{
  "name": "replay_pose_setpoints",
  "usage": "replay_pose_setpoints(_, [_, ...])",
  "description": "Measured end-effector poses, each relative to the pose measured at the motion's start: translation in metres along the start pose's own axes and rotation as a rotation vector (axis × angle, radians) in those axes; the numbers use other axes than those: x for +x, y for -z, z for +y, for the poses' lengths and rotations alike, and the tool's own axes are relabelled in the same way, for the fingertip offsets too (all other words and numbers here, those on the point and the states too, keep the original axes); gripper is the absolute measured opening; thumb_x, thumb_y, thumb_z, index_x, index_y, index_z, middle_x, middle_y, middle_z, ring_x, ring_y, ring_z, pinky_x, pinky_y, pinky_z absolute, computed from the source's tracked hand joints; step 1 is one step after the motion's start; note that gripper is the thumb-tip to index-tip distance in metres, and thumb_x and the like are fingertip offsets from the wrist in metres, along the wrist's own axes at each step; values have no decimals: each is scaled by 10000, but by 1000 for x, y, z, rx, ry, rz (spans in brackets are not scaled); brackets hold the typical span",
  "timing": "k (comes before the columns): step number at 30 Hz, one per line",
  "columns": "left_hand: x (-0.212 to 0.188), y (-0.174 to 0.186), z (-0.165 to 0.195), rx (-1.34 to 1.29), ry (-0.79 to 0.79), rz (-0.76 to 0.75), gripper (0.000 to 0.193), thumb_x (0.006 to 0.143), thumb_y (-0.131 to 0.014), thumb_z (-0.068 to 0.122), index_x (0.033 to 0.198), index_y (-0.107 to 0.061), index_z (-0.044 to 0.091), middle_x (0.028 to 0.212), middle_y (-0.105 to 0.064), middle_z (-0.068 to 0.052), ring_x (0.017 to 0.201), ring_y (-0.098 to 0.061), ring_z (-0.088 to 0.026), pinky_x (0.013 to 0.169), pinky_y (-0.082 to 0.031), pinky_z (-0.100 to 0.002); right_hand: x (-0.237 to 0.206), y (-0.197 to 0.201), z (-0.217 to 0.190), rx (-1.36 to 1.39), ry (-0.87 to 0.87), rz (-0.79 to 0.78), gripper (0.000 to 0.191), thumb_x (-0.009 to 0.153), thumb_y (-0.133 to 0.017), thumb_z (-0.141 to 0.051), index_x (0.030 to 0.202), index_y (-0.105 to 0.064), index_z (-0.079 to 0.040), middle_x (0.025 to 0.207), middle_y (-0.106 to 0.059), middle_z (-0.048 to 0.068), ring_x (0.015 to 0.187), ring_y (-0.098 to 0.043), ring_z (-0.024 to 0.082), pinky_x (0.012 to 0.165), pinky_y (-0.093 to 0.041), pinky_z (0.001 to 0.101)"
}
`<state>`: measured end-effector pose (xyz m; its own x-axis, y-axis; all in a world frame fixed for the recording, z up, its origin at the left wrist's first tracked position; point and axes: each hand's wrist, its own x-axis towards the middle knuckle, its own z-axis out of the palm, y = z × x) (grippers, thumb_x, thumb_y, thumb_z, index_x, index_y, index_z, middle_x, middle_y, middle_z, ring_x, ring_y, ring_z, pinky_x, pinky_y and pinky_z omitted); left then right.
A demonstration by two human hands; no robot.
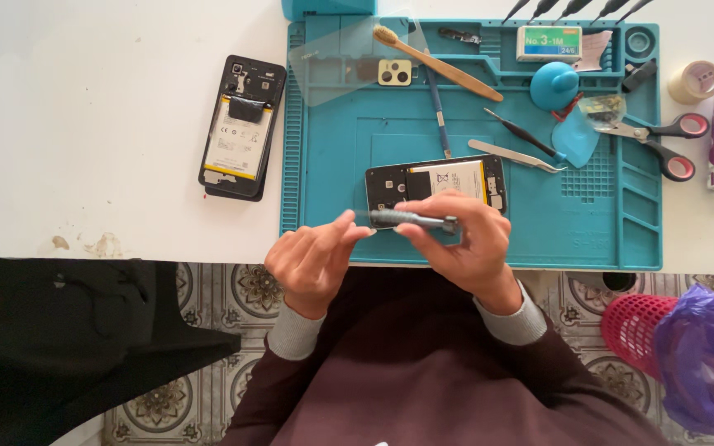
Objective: The person uses a precision screwdriver to remove screws from the back of a disassembled smartphone, then uses a brush to clean the battery area. The phone remains open on the work mat throughout the clip.
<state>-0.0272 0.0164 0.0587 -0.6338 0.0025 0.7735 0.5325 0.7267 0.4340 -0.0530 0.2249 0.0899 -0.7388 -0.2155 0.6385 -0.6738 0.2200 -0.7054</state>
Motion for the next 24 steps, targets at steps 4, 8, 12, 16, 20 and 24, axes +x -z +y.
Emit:
replay_pose_setpoints(4, [-1,1,-3,23,30,-3,312,856,-889,276,1024,-748,54,654,-639,42,518,-550,-105,480,-383,-290,-7,-4,6,-46,-61,97,498,944,-793,20,1257,-410,-34,1061,-771,212,900,-751,211,811,-586,298])
replay_pose_setpoints(8, [0,2,-4,19,-18,2,217,875,-889,271,917,-733,127,724,-686,29,565,-570,-123,510,-393,-287,-13,-8,15,19,-34,124,543,1005,-729,57,1320,-306,-74,1115,-726,213,916,-757,237,861,-607,298])
replay_pose_setpoints(12, [-2,0,-5,25,-20,1,220,869,-893,276,897,-733,128,719,-682,34,563,-571,-120,503,-384,-285,-17,-9,20,-22,-30,153,505,1026,-679,60,1323,-293,-76,1104,-689,191,929,-727,231,875,-593,320])
replay_pose_setpoints(16, [-3,-5,-7,20,-21,14,224,848,-899,283,878,-735,133,693,-676,55,532,-553,-93,473,-361,-269,-14,-11,25,-128,-4,197,476,1030,-632,61,1319,-279,-76,1121,-651,202,948,-667,223,854,-555,338])
replay_pose_setpoints(20, [-3,-4,-7,36,-25,5,216,871,-893,276,892,-732,133,697,-668,47,548,-556,-105,490,-370,-279,-10,-15,29,-53,6,95,495,1041,-613,94,1344,-270,-91,1141,-620,209,957,-650,238,848,-564,330])
replay_pose_setpoints(24, [-2,-3,-9,39,-14,5,202,872,-892,266,895,-737,137,683,-656,45,546,-550,-115,494,-366,-288,-8,-17,31,-39,32,24,529,1020,-630,100,1330,-251,-100,1130,-631,214,978,-656,255,864,-565,338])
